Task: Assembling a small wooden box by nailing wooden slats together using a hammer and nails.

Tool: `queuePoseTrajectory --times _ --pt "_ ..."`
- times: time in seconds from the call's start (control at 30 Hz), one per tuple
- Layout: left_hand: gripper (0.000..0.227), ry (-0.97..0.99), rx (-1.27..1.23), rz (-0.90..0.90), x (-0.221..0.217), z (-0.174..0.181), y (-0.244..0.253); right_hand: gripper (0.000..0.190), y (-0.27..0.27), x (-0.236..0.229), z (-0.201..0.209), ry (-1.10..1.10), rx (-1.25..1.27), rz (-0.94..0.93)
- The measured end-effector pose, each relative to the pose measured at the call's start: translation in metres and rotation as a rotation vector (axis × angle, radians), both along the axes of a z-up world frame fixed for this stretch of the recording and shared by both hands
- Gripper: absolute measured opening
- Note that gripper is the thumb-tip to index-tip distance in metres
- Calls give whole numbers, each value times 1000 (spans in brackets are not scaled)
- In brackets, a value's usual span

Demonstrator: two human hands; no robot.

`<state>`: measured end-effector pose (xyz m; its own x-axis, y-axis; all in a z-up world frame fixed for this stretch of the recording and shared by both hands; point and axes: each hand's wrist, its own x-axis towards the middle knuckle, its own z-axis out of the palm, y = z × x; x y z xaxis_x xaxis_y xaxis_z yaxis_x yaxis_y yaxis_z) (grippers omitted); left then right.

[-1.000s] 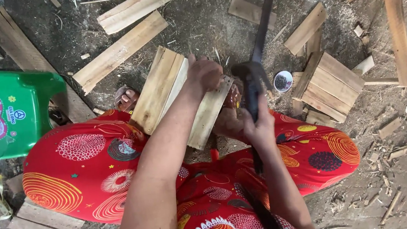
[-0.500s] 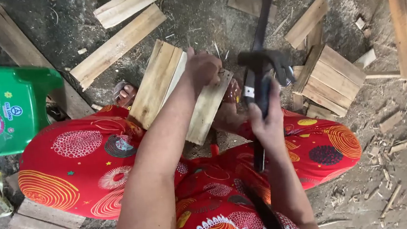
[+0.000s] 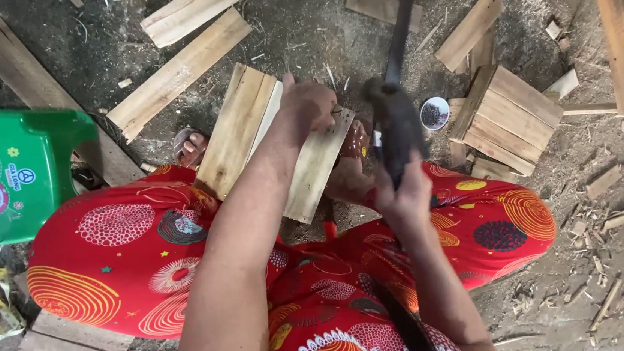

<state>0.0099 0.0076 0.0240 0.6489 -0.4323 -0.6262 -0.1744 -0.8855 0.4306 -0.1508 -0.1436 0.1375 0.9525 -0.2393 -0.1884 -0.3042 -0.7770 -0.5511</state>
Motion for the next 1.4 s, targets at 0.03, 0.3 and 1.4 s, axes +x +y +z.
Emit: queuePoseTrajectory --times 0.03,0.3,1.4 --pt "29 6 0 8 0 -8 -1 51 7 -4 0 207 -60 -105" --pt "16 34 -69 95 2 -1 4 54 5 2 2 93 170 39" --pt "17 -70 -114 81 -4 -4 3 34 -22 -20 -31 -206 103 -274"
